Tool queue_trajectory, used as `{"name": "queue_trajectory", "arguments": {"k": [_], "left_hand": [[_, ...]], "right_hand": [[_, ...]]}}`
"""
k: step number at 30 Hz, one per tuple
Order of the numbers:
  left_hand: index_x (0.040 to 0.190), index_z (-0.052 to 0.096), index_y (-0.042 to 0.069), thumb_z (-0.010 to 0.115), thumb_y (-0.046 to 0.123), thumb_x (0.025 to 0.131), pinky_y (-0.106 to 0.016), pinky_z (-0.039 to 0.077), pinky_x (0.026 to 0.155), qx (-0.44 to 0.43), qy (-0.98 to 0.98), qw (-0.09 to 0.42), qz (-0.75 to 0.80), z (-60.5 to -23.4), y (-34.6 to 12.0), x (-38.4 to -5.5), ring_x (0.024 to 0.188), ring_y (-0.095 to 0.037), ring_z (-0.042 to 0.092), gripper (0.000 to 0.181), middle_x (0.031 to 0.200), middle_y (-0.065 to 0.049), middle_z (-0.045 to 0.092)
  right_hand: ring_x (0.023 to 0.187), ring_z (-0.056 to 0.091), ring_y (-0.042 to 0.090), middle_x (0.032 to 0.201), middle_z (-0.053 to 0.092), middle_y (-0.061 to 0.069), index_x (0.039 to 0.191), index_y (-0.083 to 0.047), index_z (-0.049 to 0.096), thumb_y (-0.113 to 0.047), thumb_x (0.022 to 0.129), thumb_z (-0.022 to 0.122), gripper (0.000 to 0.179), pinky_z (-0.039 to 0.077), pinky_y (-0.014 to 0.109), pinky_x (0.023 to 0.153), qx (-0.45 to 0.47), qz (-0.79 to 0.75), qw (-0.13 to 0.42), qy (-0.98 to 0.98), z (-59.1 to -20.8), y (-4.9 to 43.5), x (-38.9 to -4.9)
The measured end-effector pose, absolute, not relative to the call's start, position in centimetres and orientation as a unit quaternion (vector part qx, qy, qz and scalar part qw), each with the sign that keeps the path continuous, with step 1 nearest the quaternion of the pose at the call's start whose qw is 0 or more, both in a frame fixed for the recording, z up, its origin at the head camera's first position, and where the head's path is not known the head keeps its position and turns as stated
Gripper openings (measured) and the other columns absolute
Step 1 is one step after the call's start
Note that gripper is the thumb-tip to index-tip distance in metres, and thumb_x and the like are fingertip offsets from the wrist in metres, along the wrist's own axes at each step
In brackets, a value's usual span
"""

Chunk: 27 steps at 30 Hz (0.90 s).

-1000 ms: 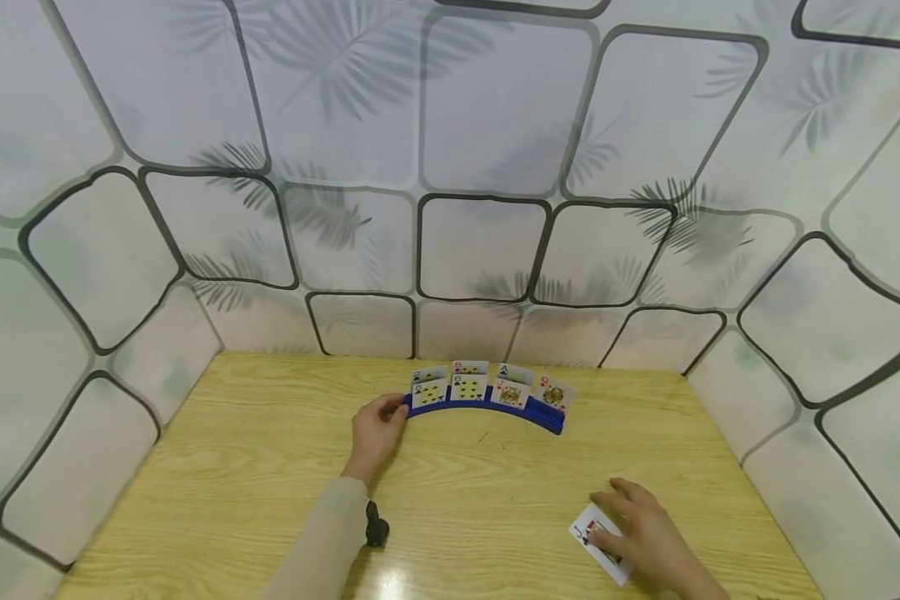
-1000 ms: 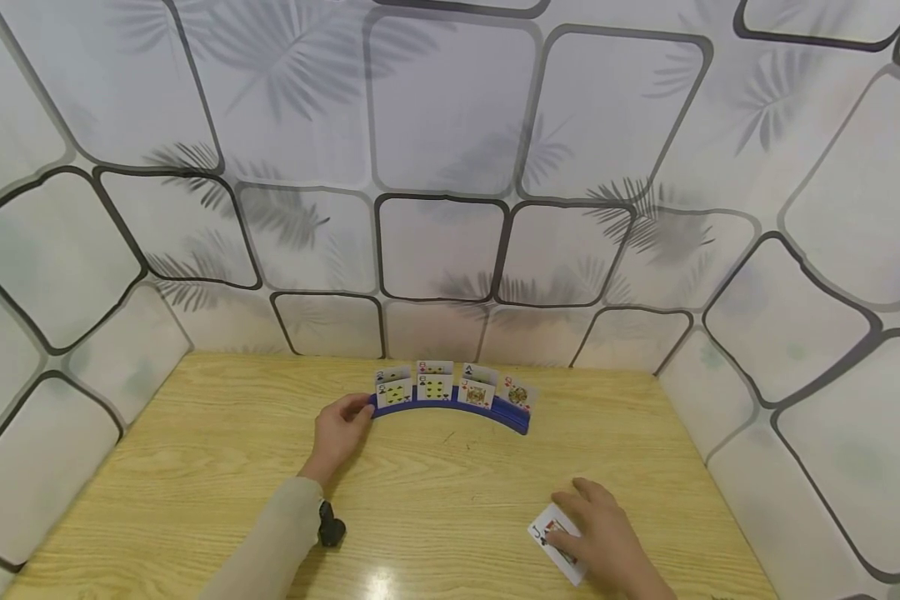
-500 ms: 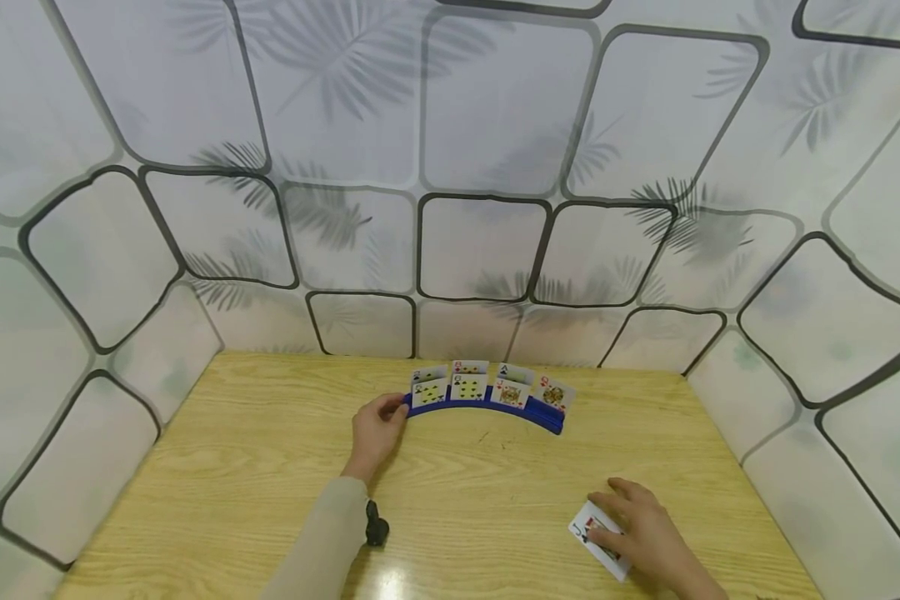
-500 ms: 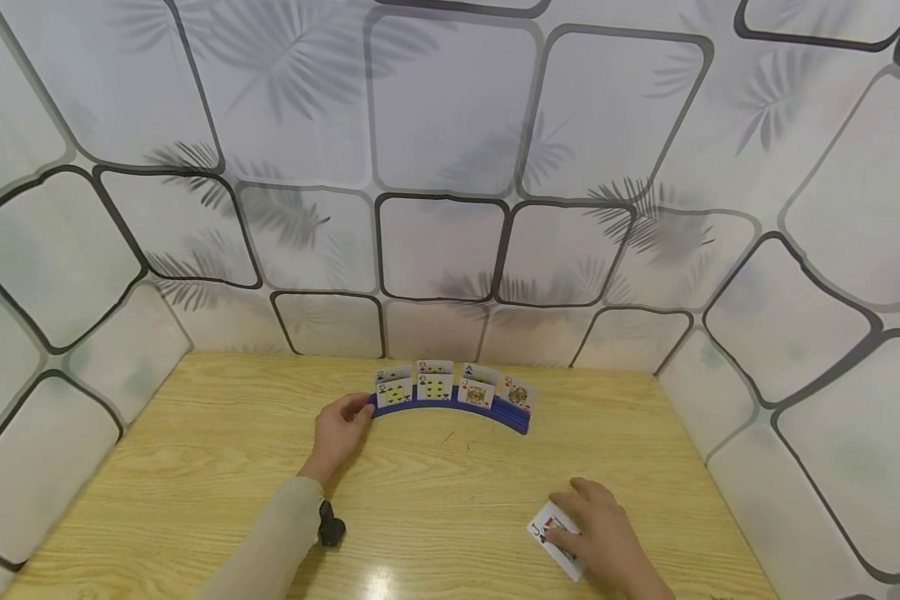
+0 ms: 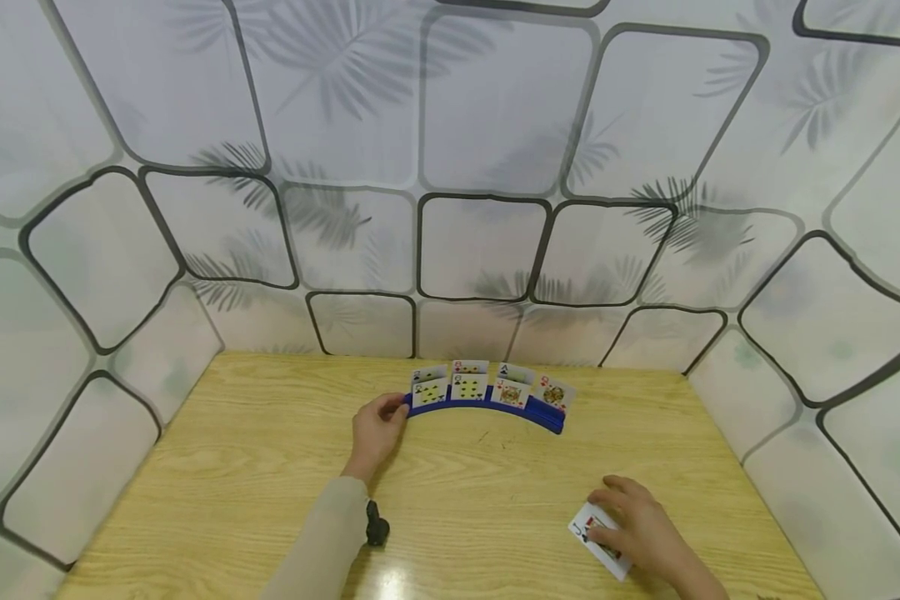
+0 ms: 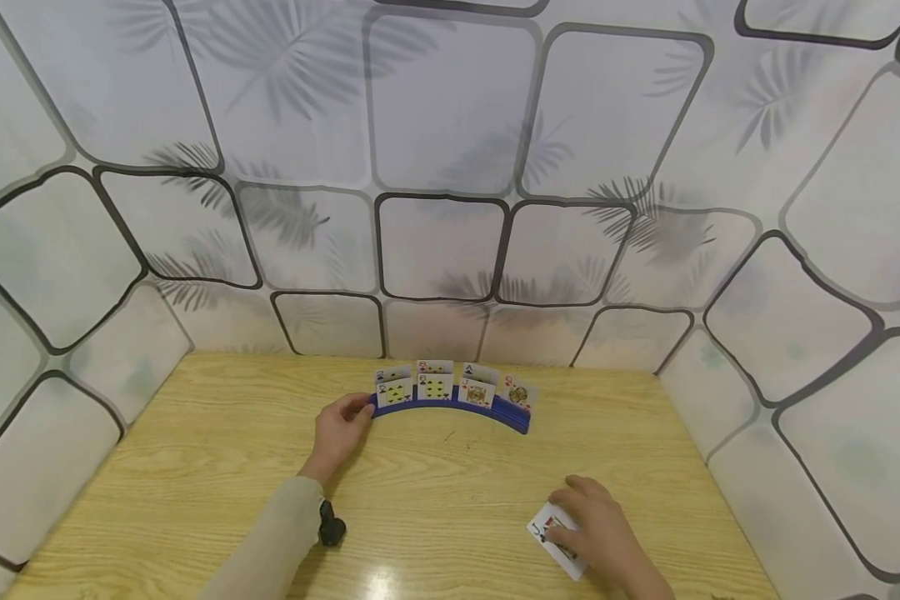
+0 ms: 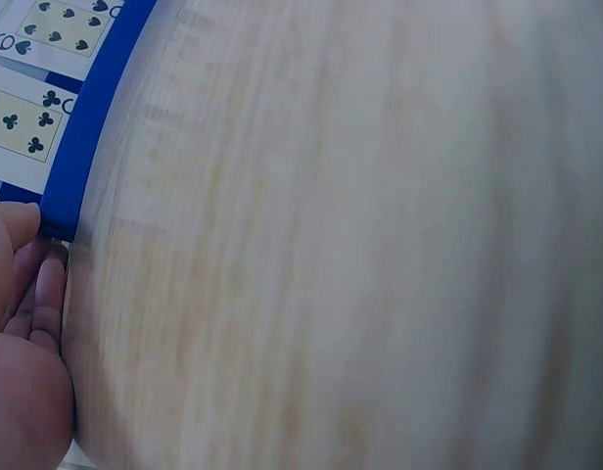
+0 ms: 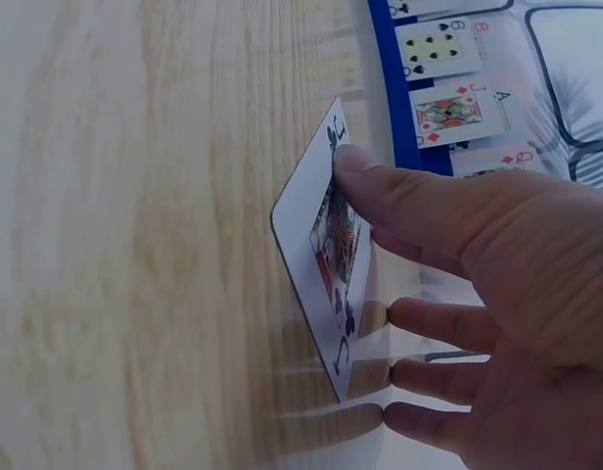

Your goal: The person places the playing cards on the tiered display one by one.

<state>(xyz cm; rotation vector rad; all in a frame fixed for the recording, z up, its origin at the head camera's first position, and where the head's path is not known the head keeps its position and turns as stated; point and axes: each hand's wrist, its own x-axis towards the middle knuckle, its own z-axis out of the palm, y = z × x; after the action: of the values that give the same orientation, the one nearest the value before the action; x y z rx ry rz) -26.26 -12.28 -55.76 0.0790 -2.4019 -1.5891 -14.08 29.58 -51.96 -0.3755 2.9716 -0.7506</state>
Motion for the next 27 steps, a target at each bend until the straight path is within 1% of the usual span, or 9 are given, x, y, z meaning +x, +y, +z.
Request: {"name": "queue_trajectory", "arguments": {"k": [6, 10, 16, 23, 27], "left_hand": [[0.123, 0.076, 0.003, 0.070, 0.009, 0.101, -0.045, 0.060, 0.094, 0.024, -0.825, 0.133, -0.549, -55.72, -12.23, -26.25, 0.107, -0.031, 0.073, 0.023, 0.118, -0.016, 0.077], [0.122, 0.076, 0.003, 0.070, 0.009, 0.101, -0.045, 0.060, 0.093, 0.025, -0.825, 0.135, -0.549, -55.77, -12.24, -26.25, 0.106, -0.030, 0.073, 0.023, 0.118, -0.015, 0.078], [0.123, 0.076, 0.003, 0.070, 0.008, 0.101, -0.045, 0.059, 0.094, 0.022, -0.824, 0.135, -0.550, -55.90, -12.27, -26.26, 0.107, -0.031, 0.073, 0.023, 0.119, -0.016, 0.077], [0.123, 0.075, 0.002, 0.070, 0.008, 0.101, -0.046, 0.060, 0.094, 0.024, -0.824, 0.135, -0.549, -55.88, -12.25, -26.25, 0.106, -0.031, 0.073, 0.024, 0.119, -0.017, 0.077], [0.123, 0.076, 0.002, 0.071, 0.009, 0.100, -0.045, 0.061, 0.093, 0.024, -0.825, 0.136, -0.549, -55.87, -12.28, -26.26, 0.105, -0.031, 0.073, 0.024, 0.118, -0.016, 0.077]], "right_hand": [[0.132, 0.054, 0.055, 0.144, 0.058, 0.029, 0.111, -0.015, 0.074, -0.035, 0.080, 0.092, 0.041, 0.045, 0.076, 0.102, -0.106, -0.240, 0.043, 0.964, -51.80, 29.35, -14.19], [0.133, 0.053, 0.056, 0.145, 0.058, 0.029, 0.108, -0.014, 0.072, -0.034, 0.079, 0.092, 0.040, 0.043, 0.077, 0.104, -0.097, -0.240, 0.042, 0.965, -51.77, 29.19, -14.20], [0.133, 0.054, 0.056, 0.144, 0.058, 0.029, 0.105, -0.013, 0.072, -0.033, 0.078, 0.093, 0.040, 0.045, 0.072, 0.107, -0.092, -0.247, 0.035, 0.964, -51.83, 29.01, -14.11], [0.136, 0.051, 0.057, 0.147, 0.056, 0.029, 0.109, -0.011, 0.073, -0.035, 0.078, 0.093, 0.044, 0.044, 0.072, 0.109, -0.074, -0.250, 0.049, 0.964, -51.65, 28.85, -14.17], [0.137, 0.050, 0.057, 0.148, 0.056, 0.029, 0.107, -0.013, 0.072, -0.037, 0.078, 0.093, 0.043, 0.043, 0.072, 0.110, -0.067, -0.247, 0.053, 0.965, -51.66, 28.84, -14.32]]}}
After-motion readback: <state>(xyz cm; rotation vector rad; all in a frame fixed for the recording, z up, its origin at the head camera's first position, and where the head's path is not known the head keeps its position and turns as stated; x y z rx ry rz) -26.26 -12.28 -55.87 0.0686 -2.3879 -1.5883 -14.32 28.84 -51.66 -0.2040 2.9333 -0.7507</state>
